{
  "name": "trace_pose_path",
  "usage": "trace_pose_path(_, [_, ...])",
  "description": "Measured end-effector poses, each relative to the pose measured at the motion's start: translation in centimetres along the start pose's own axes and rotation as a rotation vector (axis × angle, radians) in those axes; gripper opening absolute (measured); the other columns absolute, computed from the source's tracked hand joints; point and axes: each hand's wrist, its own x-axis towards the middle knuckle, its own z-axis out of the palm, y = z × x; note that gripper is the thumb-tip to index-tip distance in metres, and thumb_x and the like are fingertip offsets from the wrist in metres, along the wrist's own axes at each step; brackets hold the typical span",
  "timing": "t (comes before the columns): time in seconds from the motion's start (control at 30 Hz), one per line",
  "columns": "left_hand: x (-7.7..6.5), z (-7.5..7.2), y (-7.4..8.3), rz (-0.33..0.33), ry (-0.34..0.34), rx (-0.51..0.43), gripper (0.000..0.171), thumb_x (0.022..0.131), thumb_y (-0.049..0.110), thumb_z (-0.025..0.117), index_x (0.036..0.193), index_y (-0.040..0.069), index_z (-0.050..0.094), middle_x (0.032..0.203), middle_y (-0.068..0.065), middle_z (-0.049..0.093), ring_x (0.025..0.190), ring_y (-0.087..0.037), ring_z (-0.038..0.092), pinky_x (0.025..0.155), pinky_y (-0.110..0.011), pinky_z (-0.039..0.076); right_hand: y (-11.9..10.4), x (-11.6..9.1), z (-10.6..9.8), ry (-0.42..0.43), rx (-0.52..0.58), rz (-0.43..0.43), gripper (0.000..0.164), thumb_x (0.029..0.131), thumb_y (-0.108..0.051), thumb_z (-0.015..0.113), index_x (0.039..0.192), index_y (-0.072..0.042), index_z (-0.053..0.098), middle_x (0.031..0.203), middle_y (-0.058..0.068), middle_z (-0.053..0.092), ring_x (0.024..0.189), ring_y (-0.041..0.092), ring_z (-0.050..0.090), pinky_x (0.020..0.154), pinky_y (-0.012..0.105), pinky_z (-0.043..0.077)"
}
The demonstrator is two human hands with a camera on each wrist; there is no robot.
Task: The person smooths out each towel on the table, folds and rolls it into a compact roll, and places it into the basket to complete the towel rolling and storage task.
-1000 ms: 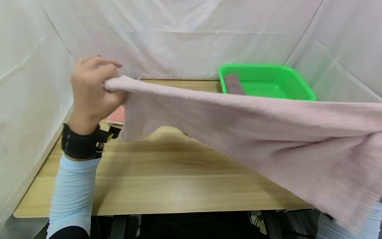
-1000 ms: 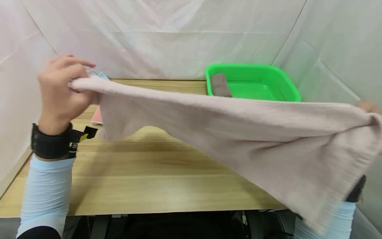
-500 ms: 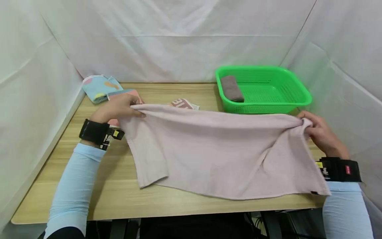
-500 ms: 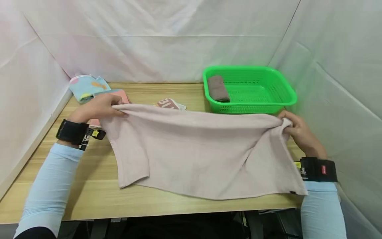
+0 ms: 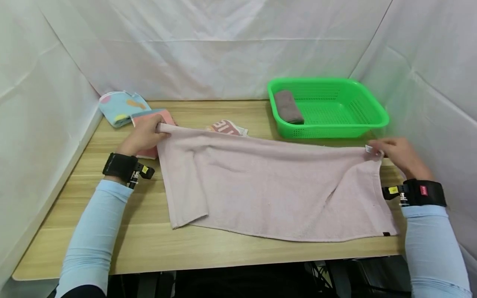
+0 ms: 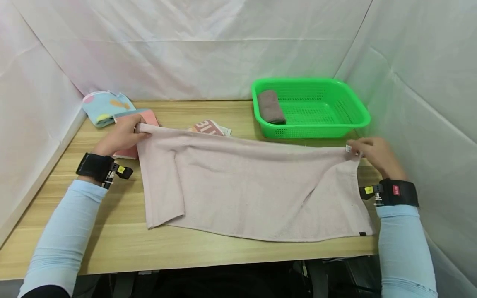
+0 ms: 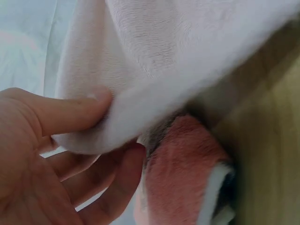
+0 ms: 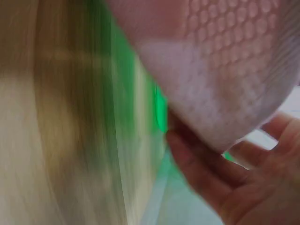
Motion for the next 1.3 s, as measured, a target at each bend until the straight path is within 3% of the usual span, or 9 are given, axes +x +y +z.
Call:
trace_pose_path(0.1, [-0.3,0.4,0.0,-0.015,-0.024,0.0,0.02,0.1,0.01,0.062,0.114,-0.002,0.052,0.092,-0.017,0.052,0.083,-0.031,0.05,0.074,-0.04,0.038,0.3,1.0,0.4,-0.079,-0.172,-0.004,0.027,0.094,-0.01,0.068,0.12,0.0,0.066,0.127,0.011,0.063,0.077,0.01,0.058,0.061,0.026,0.047])
trace_pose_path(0.23, [-0.6,0.5,0.2,-0.031,-0.012,-0.011,0.024,0.099,0.01,0.063,0.119,-0.003,0.056,0.099,-0.018,0.058,0.087,-0.031,0.053,0.075,-0.039,0.04,1.3,1.9,0.6,-0.066,-0.165,-0.042,0.055,0.083,0.015,0.058,0.137,0.006,0.052,0.142,0.041,0.042,0.087,0.029,0.058,0.054,0.028,0.045])
trace_pose_path(0.3, [-0.6,0.4,0.2,-0.051,0.022,-0.033,0.027,0.1,0.009,0.061,0.123,-0.004,0.056,0.107,-0.022,0.06,0.092,-0.034,0.055,0.077,-0.041,0.043,1.8,2.0,0.5,0.002,-0.128,-0.011,0.053,0.088,0.012,0.057,0.14,0.004,0.05,0.136,0.033,0.05,0.092,0.024,0.057,0.054,0.028,0.045])
trace_pose_path(0.43, [-0.2,0.4,-0.1,-0.098,0.113,-0.079,0.034,0.103,0.011,0.054,0.133,-0.005,0.048,0.118,-0.029,0.06,0.1,-0.041,0.059,0.08,-0.046,0.047,2.5,2.2,0.2,0.133,-0.091,0.029,0.033,0.099,-0.005,0.06,0.131,0.002,0.06,0.107,-0.014,0.062,0.082,-0.003,0.05,0.06,0.023,0.045])
trace_pose_path(0.5, [-0.1,0.7,-0.4,-0.107,0.153,-0.071,0.038,0.104,0.012,0.052,0.138,-0.005,0.045,0.115,-0.031,0.061,0.098,-0.043,0.061,0.078,-0.048,0.048,2.7,2.4,0.1,0.112,-0.122,0.045,0.032,0.101,-0.013,0.06,0.128,0.003,0.064,0.104,-0.018,0.063,0.086,0.002,0.053,0.064,0.022,0.046])
trace_pose_path(0.67, [-0.8,1.5,0.3,-0.083,0.16,0.059,0.062,0.101,0.016,0.06,0.153,-0.003,0.033,0.128,-0.037,0.056,0.107,-0.051,0.059,0.087,-0.061,0.049,1.9,2.7,0.3,-0.15,-0.296,0.003,0.045,0.101,-0.022,0.063,0.135,0.007,0.058,0.137,0.036,0.055,0.112,0.046,0.059,0.084,0.051,0.053])
trace_pose_path(0.93, [-3.2,2.8,3.3,0.147,-0.116,0.266,0.08,0.081,0.049,0.085,0.144,0.008,0.056,0.157,-0.029,0.04,0.147,-0.051,0.031,0.117,-0.069,0.029,-2.6,-0.6,1.6,-0.306,-0.551,-0.071,0.082,0.082,-0.041,0.085,0.139,0.01,0.054,0.156,0.047,0.021,0.135,0.068,0.033,0.102,0.08,0.033])
trace_pose_path(1.17, [-5.3,2.8,2.3,0.045,-0.329,0.314,0.115,0.066,0.065,0.088,0.158,0.014,0.041,0.168,-0.029,0.022,0.155,-0.059,-0.002,0.12,-0.075,0.011,-2.8,-3.8,3.0,-0.542,-0.407,-0.054,0.114,0.066,-0.031,0.095,0.155,0.003,0.033,0.158,0.047,0.015,0.14,0.072,0.017,0.107,0.082,0.022])
trace_pose_path(1.3, [-5.9,2.3,2.2,-0.042,-0.393,0.297,0.127,0.061,0.064,0.091,0.163,0.018,0.031,0.172,-0.024,0.012,0.153,-0.06,-0.012,0.117,-0.079,0.003,-0.5,-4.2,2.8,-0.545,-0.379,-0.044,0.132,0.059,-0.026,0.098,0.16,0.003,0.018,0.161,0.046,-0.002,0.14,0.076,0.006,0.106,0.085,0.015])
